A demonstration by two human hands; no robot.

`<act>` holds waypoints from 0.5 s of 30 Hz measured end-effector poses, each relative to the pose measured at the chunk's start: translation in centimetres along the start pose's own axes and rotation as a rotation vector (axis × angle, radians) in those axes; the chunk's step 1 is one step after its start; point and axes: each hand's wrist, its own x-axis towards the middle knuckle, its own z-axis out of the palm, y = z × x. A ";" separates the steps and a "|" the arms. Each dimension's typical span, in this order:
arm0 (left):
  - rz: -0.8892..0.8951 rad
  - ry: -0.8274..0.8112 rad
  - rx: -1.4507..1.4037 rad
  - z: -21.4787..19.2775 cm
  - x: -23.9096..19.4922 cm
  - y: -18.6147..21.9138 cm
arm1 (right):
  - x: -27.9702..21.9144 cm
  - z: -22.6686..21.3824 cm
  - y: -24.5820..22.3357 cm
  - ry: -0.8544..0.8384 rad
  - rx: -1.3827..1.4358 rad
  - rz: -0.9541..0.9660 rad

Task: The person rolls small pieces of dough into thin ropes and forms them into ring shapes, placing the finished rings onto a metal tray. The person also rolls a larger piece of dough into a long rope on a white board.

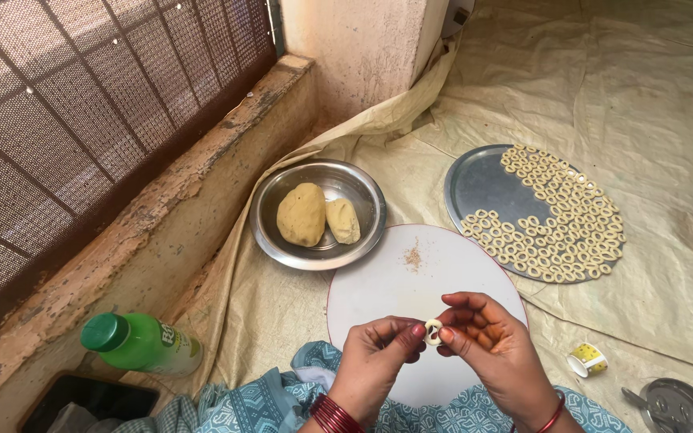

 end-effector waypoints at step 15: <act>-0.048 0.147 0.057 -2.0 3.0 -1.5 | -0.7 -10.4 -6.1 0.302 0.060 -0.400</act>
